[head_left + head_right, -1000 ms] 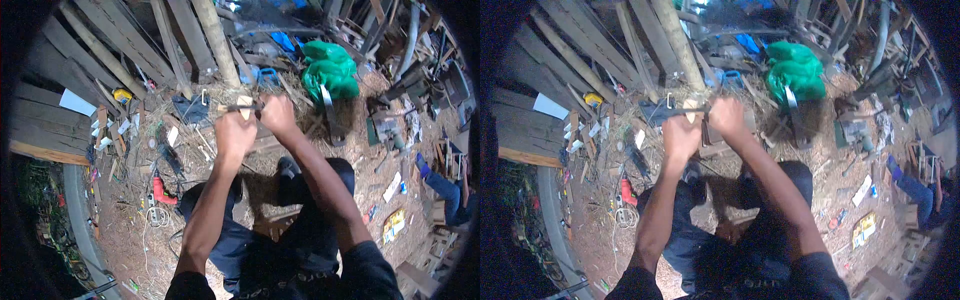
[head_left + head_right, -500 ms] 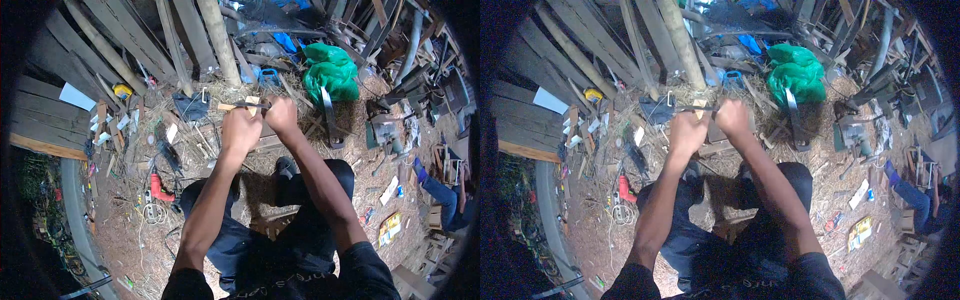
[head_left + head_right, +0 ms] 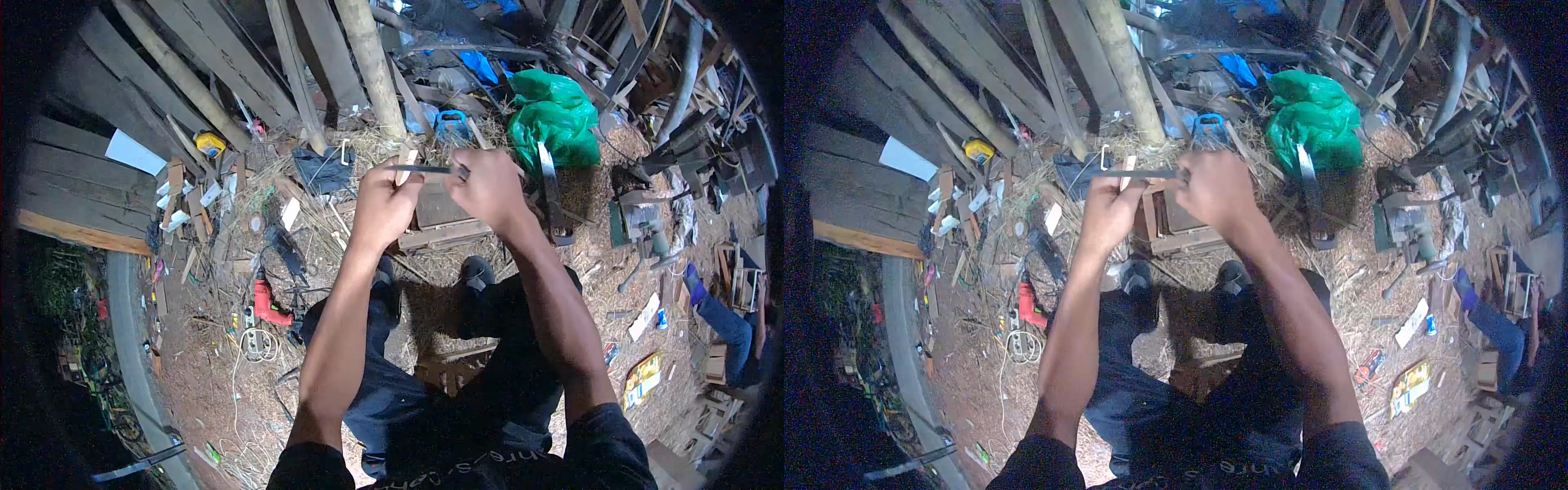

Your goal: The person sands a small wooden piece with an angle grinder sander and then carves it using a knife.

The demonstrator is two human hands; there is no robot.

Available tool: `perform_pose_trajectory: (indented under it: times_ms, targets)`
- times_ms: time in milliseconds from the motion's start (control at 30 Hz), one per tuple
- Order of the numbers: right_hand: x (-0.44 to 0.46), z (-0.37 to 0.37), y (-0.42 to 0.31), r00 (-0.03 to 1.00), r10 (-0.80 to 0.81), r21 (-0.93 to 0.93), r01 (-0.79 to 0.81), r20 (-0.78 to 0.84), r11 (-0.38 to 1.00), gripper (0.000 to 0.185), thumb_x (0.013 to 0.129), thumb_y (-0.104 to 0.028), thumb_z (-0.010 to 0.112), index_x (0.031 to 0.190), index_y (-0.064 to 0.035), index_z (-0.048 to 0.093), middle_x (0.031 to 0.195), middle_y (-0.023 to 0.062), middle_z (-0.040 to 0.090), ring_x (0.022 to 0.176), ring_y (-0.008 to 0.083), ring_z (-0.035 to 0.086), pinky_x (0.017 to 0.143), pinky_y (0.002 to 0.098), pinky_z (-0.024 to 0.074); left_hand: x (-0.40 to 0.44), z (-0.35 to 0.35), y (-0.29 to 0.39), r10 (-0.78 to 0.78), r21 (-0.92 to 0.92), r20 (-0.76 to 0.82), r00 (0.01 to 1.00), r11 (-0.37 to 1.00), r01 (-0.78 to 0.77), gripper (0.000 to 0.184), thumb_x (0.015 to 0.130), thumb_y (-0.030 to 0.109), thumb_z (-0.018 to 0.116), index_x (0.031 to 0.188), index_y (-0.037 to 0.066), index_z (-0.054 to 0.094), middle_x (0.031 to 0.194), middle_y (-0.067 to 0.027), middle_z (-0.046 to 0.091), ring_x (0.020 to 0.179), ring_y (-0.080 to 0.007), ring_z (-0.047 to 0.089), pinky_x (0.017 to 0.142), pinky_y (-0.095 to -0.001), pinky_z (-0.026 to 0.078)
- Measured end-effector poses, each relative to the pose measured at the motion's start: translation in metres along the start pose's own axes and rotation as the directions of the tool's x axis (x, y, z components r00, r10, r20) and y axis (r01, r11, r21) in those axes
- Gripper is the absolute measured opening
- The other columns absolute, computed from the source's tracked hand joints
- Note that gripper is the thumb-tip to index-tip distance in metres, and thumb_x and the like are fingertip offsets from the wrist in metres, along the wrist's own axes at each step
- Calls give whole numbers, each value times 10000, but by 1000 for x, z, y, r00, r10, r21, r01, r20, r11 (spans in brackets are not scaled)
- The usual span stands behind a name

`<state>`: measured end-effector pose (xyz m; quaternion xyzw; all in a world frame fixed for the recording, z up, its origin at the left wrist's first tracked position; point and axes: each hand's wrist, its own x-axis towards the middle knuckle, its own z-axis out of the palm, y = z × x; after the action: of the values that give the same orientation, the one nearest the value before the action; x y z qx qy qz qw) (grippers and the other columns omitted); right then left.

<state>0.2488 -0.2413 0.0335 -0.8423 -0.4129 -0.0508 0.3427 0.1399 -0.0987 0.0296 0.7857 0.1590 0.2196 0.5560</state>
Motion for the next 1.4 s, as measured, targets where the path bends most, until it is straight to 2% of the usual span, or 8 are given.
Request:
perform_pose_trajectory:
  times_ms: [167,300,600,800,1133,1233,1267,1400]
  targets:
    - [8,6,-11,996,36,-100,-27,84,995,144,713,-199,675,783,-73,681,735,188,670,726,372,671,697,474,542,1,14,6,-14,135,-18,1000,991,17,174,864,142,592,821,-27,603,622,-76,564,610,-130,517,576,-334,420]
    - [7,5,-10,997,31,-90,-24,70,996,167,717,-203,682,809,-64,686,755,190,676,734,369,673,700,471,541,-1,16,17,-111,175,28,993,979,105,226,873,174,578,801,-40,588,615,-100,565,596,-161,530,575,-363,424]
    - [5,9,-5,999,40,-104,-38,15,994,165,725,-199,668,767,-39,669,746,204,668,732,372,674,684,474,538,-4,21,24,-116,178,43,992,978,106,275,890,213,553,844,-55,597,636,-149,585,623,-223,578,598,-393,437]
    - [9,20,-2,997,69,-41,-71,-46,997,122,708,-161,650,740,-44,660,682,244,625,681,412,644,655,497,515,-8,25,22,57,153,-4,998,987,-55,270,886,207,541,837,-52,603,635,-168,580,617,-266,592,604,-420,436]
    - [9,33,7,993,119,-114,-118,5,986,162,731,-205,620,747,-61,693,711,221,660,698,409,674,667,505,544,-12,23,9,-195,139,25,981,972,190,271,887,208,531,827,-46,605,619,-168,571,596,-231,576,599,-410,430]
    - [14,34,14,993,111,-121,-107,33,987,153,722,-187,611,761,-65,695,712,225,659,701,412,673,675,506,546,-13,25,10,-74,126,-31,997,989,78,264,887,203,526,850,-44,611,649,-177,588,629,-241,594,627,-411,444]
    - [6,37,13,991,120,-113,-113,60,987,152,718,-181,609,767,-67,696,712,226,659,702,413,672,679,505,547,-13,24,8,-166,184,13,986,970,161,245,881,192,522,878,-35,615,681,-180,604,666,-249,610,654,-409,453]
    - [5,33,16,987,137,-90,-129,86,988,170,707,-185,621,797,-67,704,722,226,662,708,418,670,702,504,547,-12,23,5,-228,111,70,971,969,219,234,877,187,526,869,-29,616,658,-153,591,627,-228,573,630,-406,440]
